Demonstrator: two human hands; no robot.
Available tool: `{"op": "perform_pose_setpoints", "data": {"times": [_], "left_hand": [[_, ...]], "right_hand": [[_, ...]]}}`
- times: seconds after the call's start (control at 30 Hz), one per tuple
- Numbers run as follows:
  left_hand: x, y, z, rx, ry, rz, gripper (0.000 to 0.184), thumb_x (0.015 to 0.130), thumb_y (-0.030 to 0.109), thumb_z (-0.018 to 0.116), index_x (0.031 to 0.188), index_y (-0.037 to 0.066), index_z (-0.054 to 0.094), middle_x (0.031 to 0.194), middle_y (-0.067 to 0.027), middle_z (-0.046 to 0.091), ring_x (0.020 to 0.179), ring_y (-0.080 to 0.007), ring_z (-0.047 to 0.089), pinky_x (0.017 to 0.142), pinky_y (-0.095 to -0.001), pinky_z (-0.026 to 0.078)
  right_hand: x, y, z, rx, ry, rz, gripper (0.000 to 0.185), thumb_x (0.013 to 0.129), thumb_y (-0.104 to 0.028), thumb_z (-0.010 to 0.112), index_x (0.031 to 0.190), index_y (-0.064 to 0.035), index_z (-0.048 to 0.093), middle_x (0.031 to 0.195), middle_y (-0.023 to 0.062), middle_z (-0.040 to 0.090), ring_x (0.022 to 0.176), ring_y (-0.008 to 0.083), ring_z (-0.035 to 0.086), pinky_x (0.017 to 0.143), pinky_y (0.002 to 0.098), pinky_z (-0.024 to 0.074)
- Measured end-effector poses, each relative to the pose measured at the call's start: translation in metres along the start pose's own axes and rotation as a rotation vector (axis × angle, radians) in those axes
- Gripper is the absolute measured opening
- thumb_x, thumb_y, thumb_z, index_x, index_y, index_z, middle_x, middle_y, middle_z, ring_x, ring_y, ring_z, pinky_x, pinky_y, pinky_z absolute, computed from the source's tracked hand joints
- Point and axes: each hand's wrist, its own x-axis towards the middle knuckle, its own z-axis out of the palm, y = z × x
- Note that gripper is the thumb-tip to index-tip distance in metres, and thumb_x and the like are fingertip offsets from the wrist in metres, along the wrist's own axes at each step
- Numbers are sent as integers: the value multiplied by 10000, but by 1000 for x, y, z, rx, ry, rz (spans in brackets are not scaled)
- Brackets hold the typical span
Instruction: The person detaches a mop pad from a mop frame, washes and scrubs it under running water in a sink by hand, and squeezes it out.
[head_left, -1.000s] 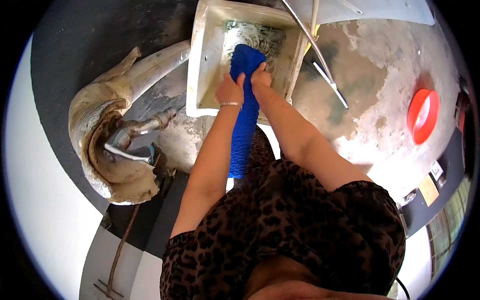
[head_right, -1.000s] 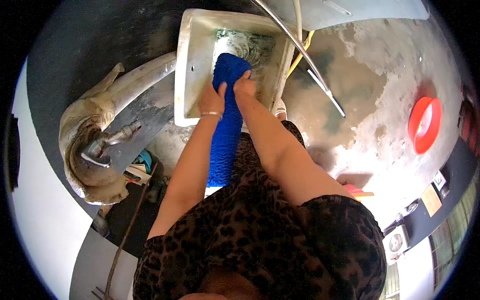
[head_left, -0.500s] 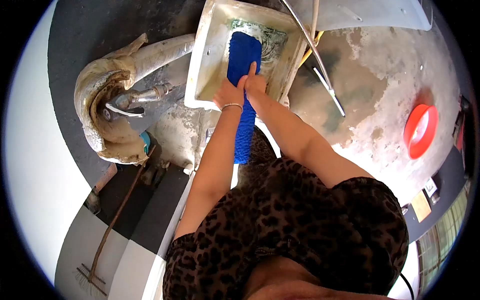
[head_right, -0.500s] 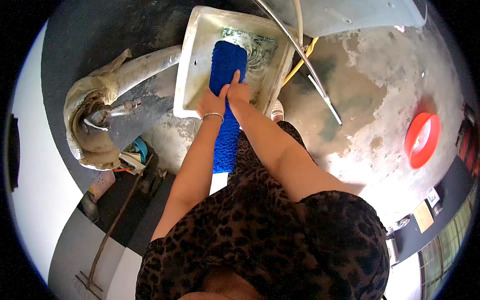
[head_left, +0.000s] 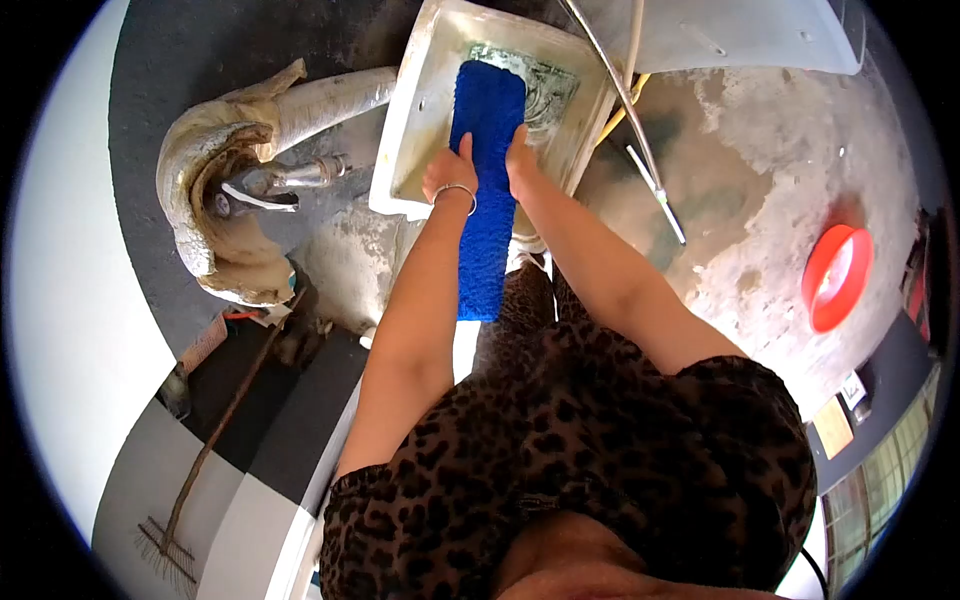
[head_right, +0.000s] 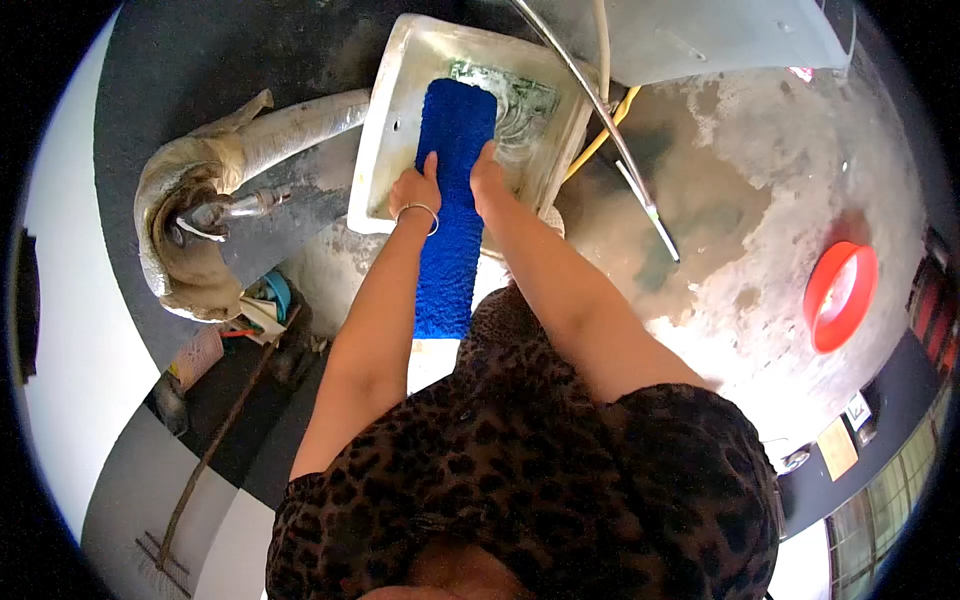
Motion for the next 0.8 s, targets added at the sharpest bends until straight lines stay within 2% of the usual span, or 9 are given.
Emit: {"op": "perform_pose_setpoints", "data": {"times": [0.1,0.13,0.23,0.37,0.47,0.57,0.6,0.7,0.8], "left_hand": [[1,-5,12,7,14,38,673,838,634,340,990,39,617,1016,-195,616,974,-358,585,821,-450,466],[1,-4,18,6,37,59,671,837,633,347,998,36,607,1009,-193,618,969,-354,587,816,-448,468],[-10,-3,23,-53,61,91,655,831,628,373,1016,32,574,987,-194,621,951,-346,595,802,-445,472],[-10,-26,30,-77,42,119,645,819,621,415,1093,43,501,950,-215,618,929,-344,600,783,-447,475],[-23,-32,17,-186,-51,132,685,800,607,470,1163,26,466,1058,-239,578,1014,-366,553,822,-460,447],[-50,-47,40,44,408,399,700,787,618,479,1162,27,446,1004,-246,594,969,-359,579,792,-441,464],[-48,-49,37,55,400,371,743,780,624,485,1207,20,417,947,-222,620,898,-348,611,774,-422,476],[-25,-51,19,70,49,236,738,781,617,489,1202,14,426,915,-208,633,859,-350,624,762,-419,481],[-25,-43,9,77,63,231,614,834,576,436,1106,27,476,938,-191,636,884,-327,623,760,-419,487]], "right_hand": [[-41,5,-3,-411,224,-205,812,854,-626,289,1227,78,440,1155,303,510,1109,387,493,942,406,378],[-59,6,-7,-293,203,-247,831,825,-643,342,1225,78,445,1159,318,499,1109,391,493,939,404,381],[-45,19,-14,-500,178,-103,849,809,-658,362,1215,82,455,1151,316,505,1101,398,498,936,398,387],[-54,43,-14,-380,223,-141,883,789,-682,375,1165,109,485,1126,303,529,1084,399,510,932,389,392],[-48,68,-13,-335,268,-185,871,786,-680,392,1111,118,523,1112,289,546,1073,387,521,919,385,401],[-62,54,-4,-352,266,-134,856,783,-676,410,1062,120,552,1095,285,556,1060,378,530,896,393,411],[-60,53,2,-310,282,-124,852,781,-677,416,1045,120,562,1083,288,559,1052,380,534,886,399,416],[-74,49,10,-297,379,-181,832,815,-659,363,987,124,588,1033,299,575,1013,401,549,867,419,425],[-61,46,13,-286,417,-157,804,858,-617,301,973,124,593,1019,299,579,1006,406,550,874,422,425]]}}
